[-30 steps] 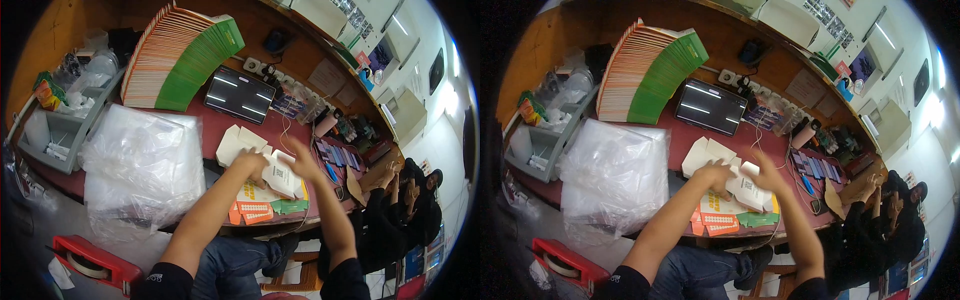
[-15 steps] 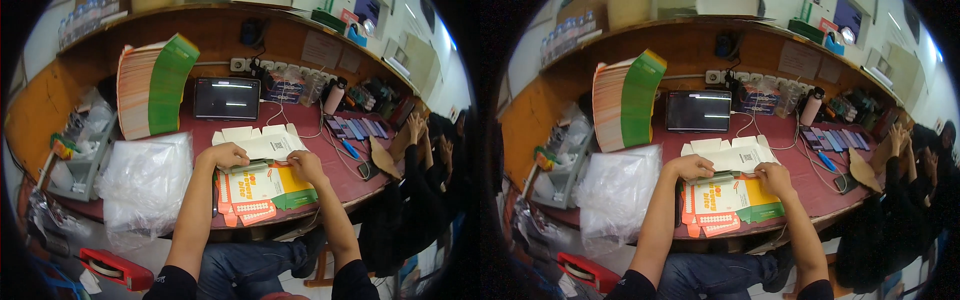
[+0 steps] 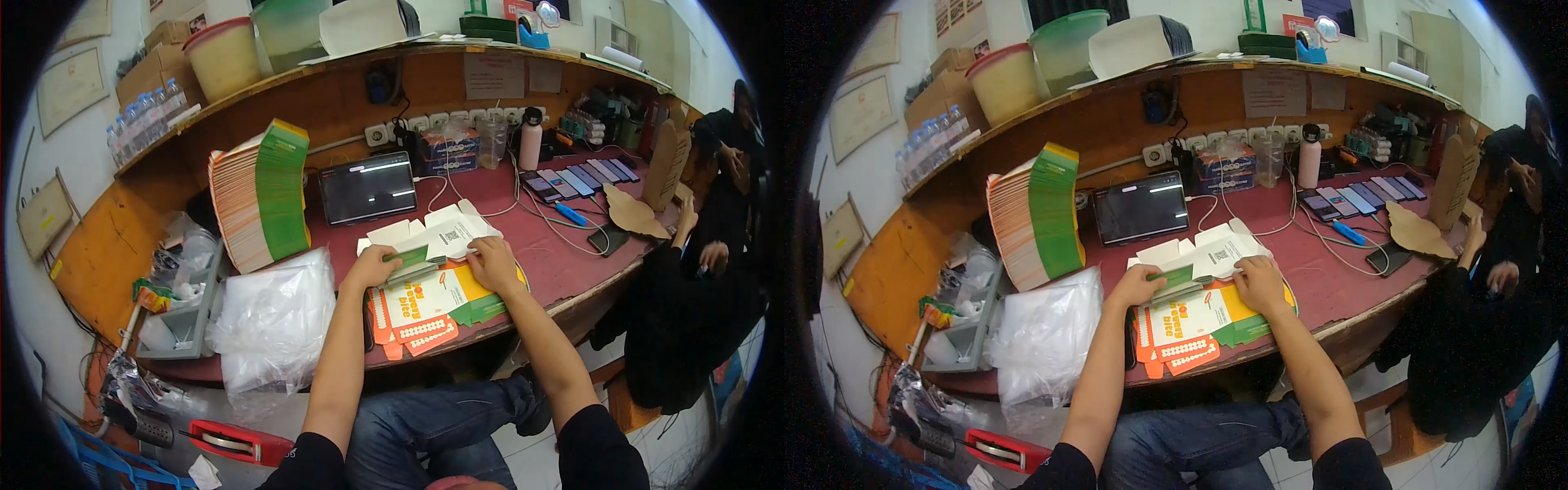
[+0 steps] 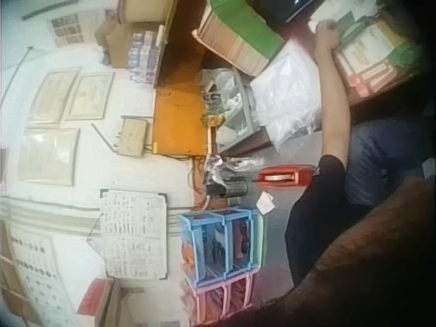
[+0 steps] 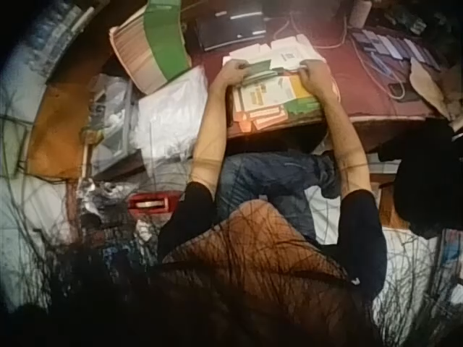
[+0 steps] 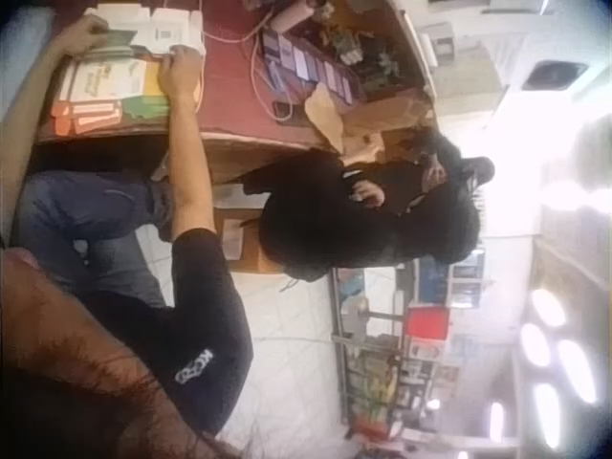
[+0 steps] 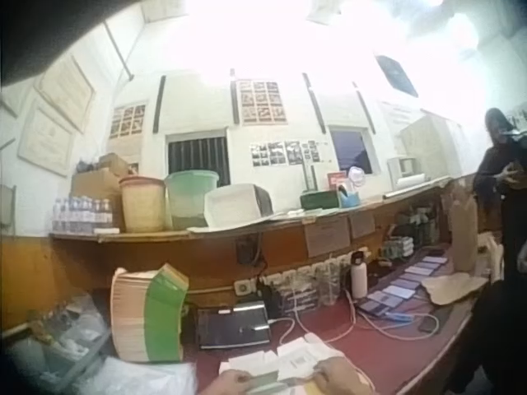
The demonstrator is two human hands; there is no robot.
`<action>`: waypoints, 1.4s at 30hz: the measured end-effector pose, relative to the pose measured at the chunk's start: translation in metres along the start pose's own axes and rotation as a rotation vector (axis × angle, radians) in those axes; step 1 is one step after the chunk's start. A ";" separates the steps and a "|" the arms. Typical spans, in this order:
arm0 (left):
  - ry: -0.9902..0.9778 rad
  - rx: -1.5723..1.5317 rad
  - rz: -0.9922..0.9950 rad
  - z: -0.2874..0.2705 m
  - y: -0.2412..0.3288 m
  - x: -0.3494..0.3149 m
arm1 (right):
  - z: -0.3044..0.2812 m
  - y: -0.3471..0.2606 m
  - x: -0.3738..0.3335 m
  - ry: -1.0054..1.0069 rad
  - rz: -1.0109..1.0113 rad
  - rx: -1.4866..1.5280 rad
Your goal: Assembling and stacking paper food boxes at a workstation.
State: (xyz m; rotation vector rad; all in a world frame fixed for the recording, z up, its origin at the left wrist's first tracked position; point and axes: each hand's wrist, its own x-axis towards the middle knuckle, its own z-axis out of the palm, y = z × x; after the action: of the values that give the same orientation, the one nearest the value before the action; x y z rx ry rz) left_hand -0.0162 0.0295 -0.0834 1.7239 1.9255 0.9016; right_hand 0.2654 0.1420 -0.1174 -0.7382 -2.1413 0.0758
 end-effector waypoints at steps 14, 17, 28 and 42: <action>0.142 0.360 0.601 0.042 0.120 -0.108 | -0.009 -0.165 -0.061 0.470 0.586 1.544; 0.046 0.482 0.654 0.043 0.122 -0.125 | 0.003 -0.158 -0.091 0.600 0.781 1.719; 0.009 0.065 0.511 0.049 0.088 -0.161 | -0.033 -0.150 -0.115 0.055 0.670 1.391; -0.367 -0.162 0.266 0.061 0.107 -0.173 | -0.067 -0.160 -0.177 0.025 0.602 1.213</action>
State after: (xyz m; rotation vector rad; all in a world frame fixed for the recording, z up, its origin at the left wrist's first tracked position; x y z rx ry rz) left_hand 0.1298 -0.1251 -0.0738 1.9189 1.3762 0.7406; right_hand 0.3213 -0.0974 -0.1515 -0.5593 -1.3628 1.4975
